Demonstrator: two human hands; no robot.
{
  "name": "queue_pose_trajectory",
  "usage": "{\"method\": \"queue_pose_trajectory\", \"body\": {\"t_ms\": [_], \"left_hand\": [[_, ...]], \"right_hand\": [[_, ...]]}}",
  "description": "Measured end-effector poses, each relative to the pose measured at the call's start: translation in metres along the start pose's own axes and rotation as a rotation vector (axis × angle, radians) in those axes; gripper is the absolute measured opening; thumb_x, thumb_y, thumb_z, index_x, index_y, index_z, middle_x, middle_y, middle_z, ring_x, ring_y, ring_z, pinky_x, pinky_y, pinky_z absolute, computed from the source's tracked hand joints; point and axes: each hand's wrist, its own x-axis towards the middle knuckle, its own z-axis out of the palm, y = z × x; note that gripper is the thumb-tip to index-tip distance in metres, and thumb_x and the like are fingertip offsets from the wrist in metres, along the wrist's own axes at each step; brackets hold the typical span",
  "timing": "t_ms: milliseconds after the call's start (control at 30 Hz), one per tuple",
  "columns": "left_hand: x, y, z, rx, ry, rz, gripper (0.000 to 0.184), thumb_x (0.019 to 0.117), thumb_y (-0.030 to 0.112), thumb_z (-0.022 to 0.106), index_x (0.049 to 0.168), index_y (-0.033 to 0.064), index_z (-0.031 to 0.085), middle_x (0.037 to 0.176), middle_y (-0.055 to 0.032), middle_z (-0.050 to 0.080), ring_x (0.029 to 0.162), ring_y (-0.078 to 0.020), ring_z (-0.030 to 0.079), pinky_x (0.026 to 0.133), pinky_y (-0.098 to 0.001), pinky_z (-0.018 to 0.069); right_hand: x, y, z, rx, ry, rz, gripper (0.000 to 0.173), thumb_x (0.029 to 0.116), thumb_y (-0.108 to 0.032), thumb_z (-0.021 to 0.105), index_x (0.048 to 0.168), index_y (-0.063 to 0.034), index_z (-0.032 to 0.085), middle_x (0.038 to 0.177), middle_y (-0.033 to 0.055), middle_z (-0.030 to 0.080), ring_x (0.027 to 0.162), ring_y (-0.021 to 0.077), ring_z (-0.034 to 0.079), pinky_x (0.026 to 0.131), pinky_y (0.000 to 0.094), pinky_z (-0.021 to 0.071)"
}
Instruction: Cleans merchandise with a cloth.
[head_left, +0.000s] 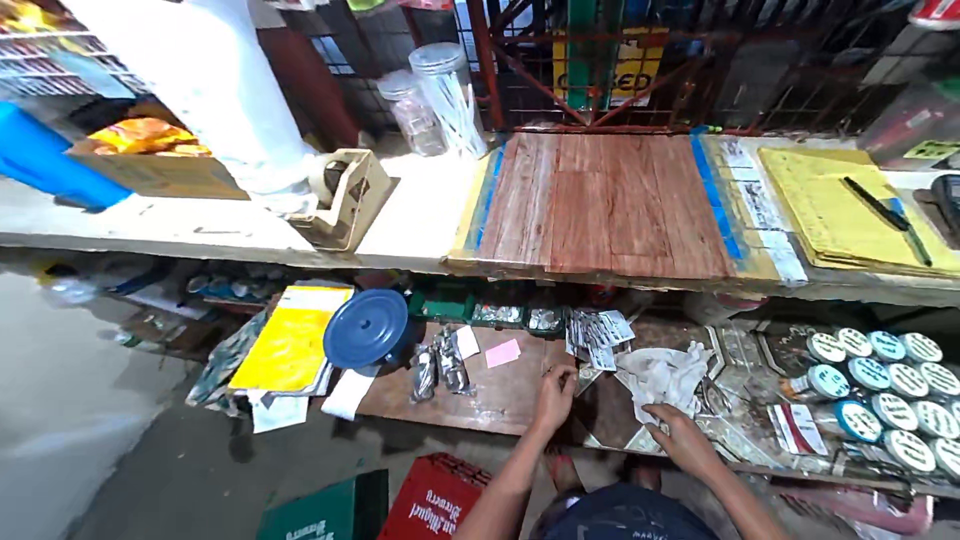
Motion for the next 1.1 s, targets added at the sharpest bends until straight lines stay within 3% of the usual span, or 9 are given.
{"method": "queue_pose_trajectory", "body": {"t_ms": [200, 333, 400, 467, 567, 700, 933, 1000, 1100], "left_hand": [[0.006, 0.018, 0.034, 0.012, -0.025, -0.02, 0.026, 0.102, 0.016, 0.056, 0.117, -0.001, 0.069, 0.112, -0.0177, 0.07, 0.101, -0.0243, 0.069, 0.095, -0.0401, 0.0547], [0.037, 0.06, 0.036, 0.331, -0.056, 0.001, 0.031, 0.1038, 0.017, 0.052, 0.126, 0.0045, 0.069, 0.123, -0.0184, 0.068, 0.117, -0.0318, 0.065, 0.104, -0.0472, 0.0488], [0.063, 0.065, 0.039, 0.541, -0.038, 0.107, 0.032, 0.1028, 0.011, 0.049, 0.126, 0.0076, 0.071, 0.13, -0.0174, 0.067, 0.126, -0.0353, 0.059, 0.108, -0.0504, 0.0447], [0.09, 0.066, 0.039, 0.723, -0.099, 0.159, 0.034, 0.1027, 0.008, 0.047, 0.128, 0.0102, 0.07, 0.135, -0.0145, 0.064, 0.132, -0.0359, 0.054, 0.11, -0.0531, 0.0406], [0.119, 0.079, 0.041, 0.904, -0.195, 0.125, 0.031, 0.1037, 0.012, 0.048, 0.127, 0.0082, 0.068, 0.135, -0.0144, 0.063, 0.134, -0.0345, 0.051, 0.111, -0.0525, 0.0396], [0.135, 0.103, 0.053, 1.005, -0.258, -0.124, 0.038, 0.105, 0.024, 0.046, 0.126, 0.0001, 0.067, 0.144, -0.0203, 0.055, 0.139, -0.0383, 0.045, 0.111, -0.0565, 0.0366], [0.147, 0.108, 0.076, 0.94, -0.218, -0.221, 0.049, 0.1021, 0.039, 0.053, 0.134, 0.0042, 0.063, 0.146, -0.0194, 0.054, 0.142, -0.0387, 0.042, 0.113, -0.0582, 0.0329], [0.148, 0.106, 0.079, 0.939, -0.239, -0.19, 0.056, 0.0982, 0.04, 0.061, 0.143, 0.0068, 0.056, 0.148, -0.0209, 0.052, 0.143, -0.0408, 0.039, 0.116, -0.0604, 0.0286], [0.151, 0.096, 0.082, 0.992, -0.376, -0.156, 0.091, 0.085, 0.052, 0.076, 0.157, 0.0111, 0.037, 0.157, -0.024, 0.039, 0.149, -0.0456, 0.028, 0.12, -0.0678, 0.0116]], "right_hand": [[0.038, 0.024, -0.006, -0.156, 0.148, -0.057, 0.046, 0.0981, -0.022, 0.066, 0.141, -0.0069, 0.061, 0.153, 0.0203, 0.049, 0.145, 0.039, 0.041, 0.12, 0.055, 0.0322], [0.067, 0.033, -0.01, -0.337, -0.012, 0.069, 0.079, 0.0933, -0.04, 0.073, 0.159, -0.0143, 0.037, 0.168, 0.019, 0.023, 0.156, 0.0417, 0.017, 0.12, 0.0668, 0.0174], [0.076, 0.047, -0.008, -0.355, -0.056, 0.091, 0.078, 0.0937, -0.031, 0.074, 0.16, -0.0129, 0.036, 0.163, 0.0223, 0.034, 0.15, 0.0452, 0.03, 0.115, 0.068, 0.0295], [0.077, 0.054, -0.011, -0.351, -0.07, 0.09, 0.061, 0.0958, -0.014, 0.067, 0.153, -0.0105, 0.047, 0.15, 0.0237, 0.05, 0.141, 0.0451, 0.045, 0.111, 0.0623, 0.0402], [0.066, 0.05, -0.03, -0.27, -0.051, 0.123, 0.05, 0.0964, -0.017, 0.065, 0.145, -0.0102, 0.057, 0.145, 0.0214, 0.056, 0.137, 0.042, 0.049, 0.112, 0.0579, 0.041], [0.031, 0.052, -0.051, -0.016, 0.113, 0.151, 0.051, 0.0944, -0.022, 0.068, 0.143, -0.0089, 0.06, 0.143, 0.0186, 0.059, 0.132, 0.0374, 0.057, 0.111, 0.0555, 0.0436], [-0.013, 0.077, -0.052, 0.163, 0.263, 0.186, 0.051, 0.0912, -0.016, 0.072, 0.139, -0.0034, 0.062, 0.136, 0.0235, 0.062, 0.127, 0.0407, 0.06, 0.109, 0.0567, 0.0447], [-0.021, 0.085, -0.049, 0.18, 0.29, 0.186, 0.05, 0.09, -0.015, 0.073, 0.138, -0.0015, 0.062, 0.135, 0.0244, 0.064, 0.125, 0.0419, 0.061, 0.109, 0.058, 0.045], [-0.026, 0.095, -0.044, 0.187, 0.316, 0.167, 0.05, 0.0885, -0.013, 0.073, 0.135, 0.0004, 0.064, 0.132, 0.0263, 0.065, 0.122, 0.0436, 0.062, 0.106, 0.0591, 0.0462]]}}
